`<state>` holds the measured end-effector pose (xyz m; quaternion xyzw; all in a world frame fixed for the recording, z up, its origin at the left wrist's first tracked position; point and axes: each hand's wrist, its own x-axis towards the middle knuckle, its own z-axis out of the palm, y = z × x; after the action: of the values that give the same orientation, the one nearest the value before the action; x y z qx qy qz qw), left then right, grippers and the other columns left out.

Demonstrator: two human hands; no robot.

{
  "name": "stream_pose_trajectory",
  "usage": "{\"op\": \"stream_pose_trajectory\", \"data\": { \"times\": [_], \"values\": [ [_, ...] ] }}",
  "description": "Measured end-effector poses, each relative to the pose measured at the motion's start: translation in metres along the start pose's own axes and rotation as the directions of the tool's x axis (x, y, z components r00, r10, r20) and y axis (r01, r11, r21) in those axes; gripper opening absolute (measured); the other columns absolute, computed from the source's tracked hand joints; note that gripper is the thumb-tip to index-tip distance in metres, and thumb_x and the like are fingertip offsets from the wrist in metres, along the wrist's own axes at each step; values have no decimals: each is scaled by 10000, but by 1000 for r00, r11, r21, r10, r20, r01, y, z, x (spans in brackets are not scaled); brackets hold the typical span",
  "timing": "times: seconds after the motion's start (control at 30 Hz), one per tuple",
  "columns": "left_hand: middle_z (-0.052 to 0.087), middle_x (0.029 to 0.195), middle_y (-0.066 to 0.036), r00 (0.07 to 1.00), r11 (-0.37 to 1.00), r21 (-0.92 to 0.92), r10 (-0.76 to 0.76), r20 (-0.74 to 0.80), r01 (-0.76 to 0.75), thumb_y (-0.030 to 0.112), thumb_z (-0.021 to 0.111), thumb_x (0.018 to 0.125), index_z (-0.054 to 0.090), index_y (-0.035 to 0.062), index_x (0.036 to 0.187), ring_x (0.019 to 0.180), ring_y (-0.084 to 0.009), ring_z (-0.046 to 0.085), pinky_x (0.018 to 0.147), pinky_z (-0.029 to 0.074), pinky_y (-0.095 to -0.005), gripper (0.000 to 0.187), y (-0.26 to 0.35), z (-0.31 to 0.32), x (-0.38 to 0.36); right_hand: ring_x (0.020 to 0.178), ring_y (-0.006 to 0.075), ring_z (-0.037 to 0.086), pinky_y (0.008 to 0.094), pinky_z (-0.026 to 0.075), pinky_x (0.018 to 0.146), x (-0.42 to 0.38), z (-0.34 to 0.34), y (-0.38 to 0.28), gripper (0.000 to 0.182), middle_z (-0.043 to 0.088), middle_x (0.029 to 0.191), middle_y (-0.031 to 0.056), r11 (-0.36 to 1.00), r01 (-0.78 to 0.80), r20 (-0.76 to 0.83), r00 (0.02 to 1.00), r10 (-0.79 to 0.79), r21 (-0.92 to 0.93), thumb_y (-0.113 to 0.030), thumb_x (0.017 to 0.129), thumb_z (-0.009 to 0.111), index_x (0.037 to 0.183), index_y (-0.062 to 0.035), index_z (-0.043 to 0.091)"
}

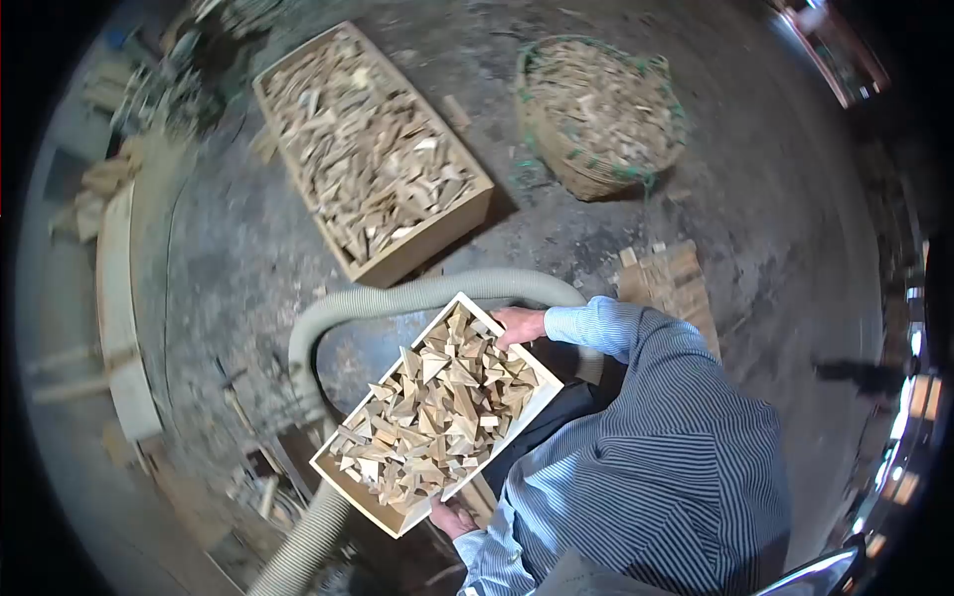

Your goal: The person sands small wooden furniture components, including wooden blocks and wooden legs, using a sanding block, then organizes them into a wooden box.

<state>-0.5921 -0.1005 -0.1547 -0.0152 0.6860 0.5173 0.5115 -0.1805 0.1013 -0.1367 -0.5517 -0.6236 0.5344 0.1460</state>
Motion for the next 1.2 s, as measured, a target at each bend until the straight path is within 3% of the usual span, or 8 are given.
{"op": "stream_pose_trajectory", "data": {
  "times": [0.27, 0.7, 0.77, 0.93, 0.97, 1.03, 1.13, 1.2],
  "values": [
    [638, 1048, -162, 924, 972, 213, 15, 383, -104, 76, 604, 905, 577, -75, 1161, 886, -301, 672, 776, 600, -438, 298, 88, -43, 224, 1014, 223, 673, 337, 537, 902, -56, 151, 2, 614, 703, 1121, 167, 921, 8, -377, 913, 152, 390, -154, 732, 711, 1313, 9, 595],
    [684, 845, -90, 734, 700, 604, -169, 658, -381, 36, 670, 824, 641, 44, 983, 766, -217, 675, 670, 559, -353, 161, 119, 229, 109, 1015, 203, 639, 362, 508, 902, -196, 228, 84, 507, 701, 1103, 138, 689, 216, -684, 501, 530, 692, -147, 770, 662, 1239, 41, 614],
    [720, 857, -100, 365, 599, 407, -199, 910, -689, 50, 723, 781, 653, 36, 970, 761, -232, 689, 668, 550, -370, 203, 91, 264, 155, 1042, 204, 635, 341, 506, 907, -226, 217, 68, 535, 691, 1139, 134, 598, 178, -599, 482, 639, 781, -164, 774, 672, 1262, 41, 593],
    [627, 703, -77, 465, 459, 580, -346, 815, -674, 14, 647, 803, 633, -36, 830, 546, -192, 597, 493, 473, -335, 58, 42, 386, 56, 901, 170, 596, 329, 495, 823, -274, 201, 31, 442, 651, 1010, 49, 460, 459, -609, 255, 751, 760, -193, 814, 658, 1214, -8, 630],
    [623, 711, -90, 421, 187, 538, -436, 795, -822, 28, 651, 798, 631, -48, 823, 562, -204, 598, 517, 498, -335, 82, 44, 410, 41, 901, 170, 596, 329, 495, 823, -276, 204, 36, 442, 651, 1010, 49, 466, 476, -617, 230, 753, 746, -193, 814, 658, 1214, -8, 630],
    [617, 720, -97, 496, 406, 665, -450, 743, -627, 43, 650, 793, 621, -33, 780, 594, -218, 600, 548, 520, -336, 83, 21, 441, 10, 985, 156, 607, 325, 504, 855, -275, 205, 57, 476, 660, 1094, 44, 389, 531, -554, 193, 809, 753, -125, 808, 654, 1268, -16, 597],
    [613, 730, -95, 485, 354, 649, -451, 749, -673, 48, 646, 781, 613, -24, 751, 619, -226, 595, 568, 529, -349, 84, 10, 485, -37, 952, 148, 609, 319, 506, 831, -268, 199, 57, 478, 657, 1061, 38, 427, 565, -574, 103, 813, 706, -115, 795, 655, 1260, -19, 598],
    [611, 722, -95, 279, 308, 462, -487, 828, -832, 53, 644, 776, 615, -22, 751, 618, -225, 591, 571, 529, -358, 84, -8, 529, -7, 851, 145, 606, 321, 504, 742, -258, 197, 65, 431, 653, 1001, 43, 427, 542, -529, 38, 848, 724, -122, 780, 662, 1195, -20, 603]
  ]
}}
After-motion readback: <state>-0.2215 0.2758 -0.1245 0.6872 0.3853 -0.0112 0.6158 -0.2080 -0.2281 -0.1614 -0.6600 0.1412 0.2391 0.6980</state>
